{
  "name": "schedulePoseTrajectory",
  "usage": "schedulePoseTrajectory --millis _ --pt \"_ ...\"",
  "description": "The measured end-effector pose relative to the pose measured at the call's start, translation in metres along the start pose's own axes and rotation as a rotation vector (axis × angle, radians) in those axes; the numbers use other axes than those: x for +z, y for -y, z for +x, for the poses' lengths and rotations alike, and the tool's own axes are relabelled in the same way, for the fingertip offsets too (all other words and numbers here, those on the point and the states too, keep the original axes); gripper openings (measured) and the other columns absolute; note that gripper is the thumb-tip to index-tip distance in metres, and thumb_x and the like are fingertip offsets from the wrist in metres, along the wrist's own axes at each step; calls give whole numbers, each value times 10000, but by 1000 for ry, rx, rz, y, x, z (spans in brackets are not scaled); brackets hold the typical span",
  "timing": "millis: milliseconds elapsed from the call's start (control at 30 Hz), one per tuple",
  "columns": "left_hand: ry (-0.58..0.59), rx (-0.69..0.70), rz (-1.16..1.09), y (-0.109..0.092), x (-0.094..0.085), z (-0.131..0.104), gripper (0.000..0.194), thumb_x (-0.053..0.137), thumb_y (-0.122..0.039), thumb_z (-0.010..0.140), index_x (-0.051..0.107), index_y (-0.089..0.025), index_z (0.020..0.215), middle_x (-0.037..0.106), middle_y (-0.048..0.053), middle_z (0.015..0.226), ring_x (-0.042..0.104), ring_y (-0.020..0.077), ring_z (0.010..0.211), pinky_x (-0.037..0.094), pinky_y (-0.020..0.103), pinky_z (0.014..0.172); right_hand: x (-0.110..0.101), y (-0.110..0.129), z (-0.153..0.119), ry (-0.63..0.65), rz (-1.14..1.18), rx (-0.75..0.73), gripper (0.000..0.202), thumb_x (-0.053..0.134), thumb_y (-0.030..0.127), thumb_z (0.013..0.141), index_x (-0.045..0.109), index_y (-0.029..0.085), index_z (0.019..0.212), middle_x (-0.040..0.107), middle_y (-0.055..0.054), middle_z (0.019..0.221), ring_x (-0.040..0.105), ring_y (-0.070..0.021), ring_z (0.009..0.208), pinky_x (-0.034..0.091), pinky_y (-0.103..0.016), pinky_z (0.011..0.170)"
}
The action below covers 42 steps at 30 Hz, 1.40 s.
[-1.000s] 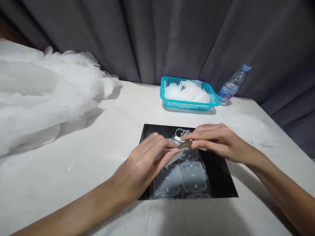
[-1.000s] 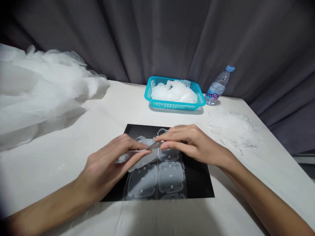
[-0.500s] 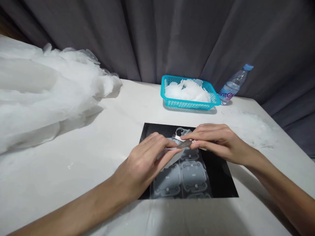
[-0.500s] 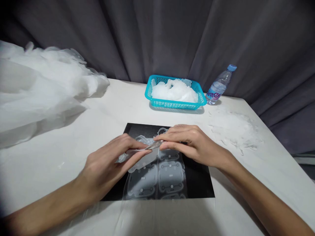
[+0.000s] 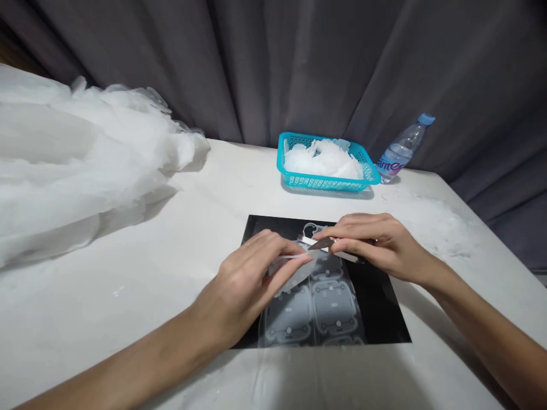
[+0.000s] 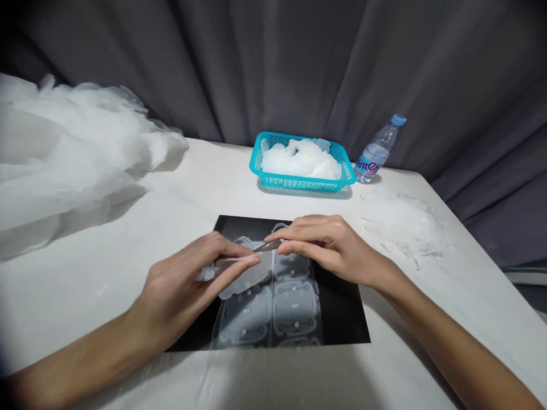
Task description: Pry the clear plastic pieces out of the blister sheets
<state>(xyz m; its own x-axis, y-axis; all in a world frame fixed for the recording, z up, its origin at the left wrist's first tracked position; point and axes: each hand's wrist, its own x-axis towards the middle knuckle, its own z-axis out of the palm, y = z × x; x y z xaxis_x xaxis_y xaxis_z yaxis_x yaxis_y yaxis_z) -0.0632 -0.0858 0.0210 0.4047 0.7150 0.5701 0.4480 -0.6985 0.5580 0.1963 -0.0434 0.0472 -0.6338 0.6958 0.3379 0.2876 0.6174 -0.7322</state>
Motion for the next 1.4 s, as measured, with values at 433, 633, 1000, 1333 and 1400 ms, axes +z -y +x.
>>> schedulePoseTrajectory --millis 433,633,1000,1333,1400 --pt "28 -164 -80 2 3 -4 165 713 -283 1004 621 -272 1140 762 -35 955 746 122 777 609 215 699 21 11 3 -46 295 274 197 774 355 926 774 181 1018 721 -32 907 613 -120 713 502 -220 637" --pt "2 -284 -145 4 7 -8 424 768 -278 959 485 -296 1273 753 -47 908 778 127 750 584 180 620 30 5 9 -2 330 368 164 670 289 950 783 172 968 741 -38 887 630 -138 734 489 -232 637" --pt "91 -333 -293 14 14 -12 456 742 -276 972 424 -282 1300 747 -60 790 786 164 747 582 254 673 38 -4 13 -46 399 394 198 737 352 890 734 156 861 626 16 732 483 -97 628 386 -225 586" --pt "95 -342 -360 19 16 -8 407 758 -283 965 466 -276 1248 740 -59 770 770 158 723 564 241 626 -17 -93 3 -297 -631 672 262 509 354 977 634 200 807 713 -69 798 620 -229 740 328 -303 642" --pt "100 -323 -349 19 14 -9 388 751 -270 972 476 -281 1244 748 -63 786 777 149 748 587 234 665 -26 -102 -5 -245 -816 758 228 563 404 977 650 194 961 764 -115 954 668 -281 831 305 -311 638"
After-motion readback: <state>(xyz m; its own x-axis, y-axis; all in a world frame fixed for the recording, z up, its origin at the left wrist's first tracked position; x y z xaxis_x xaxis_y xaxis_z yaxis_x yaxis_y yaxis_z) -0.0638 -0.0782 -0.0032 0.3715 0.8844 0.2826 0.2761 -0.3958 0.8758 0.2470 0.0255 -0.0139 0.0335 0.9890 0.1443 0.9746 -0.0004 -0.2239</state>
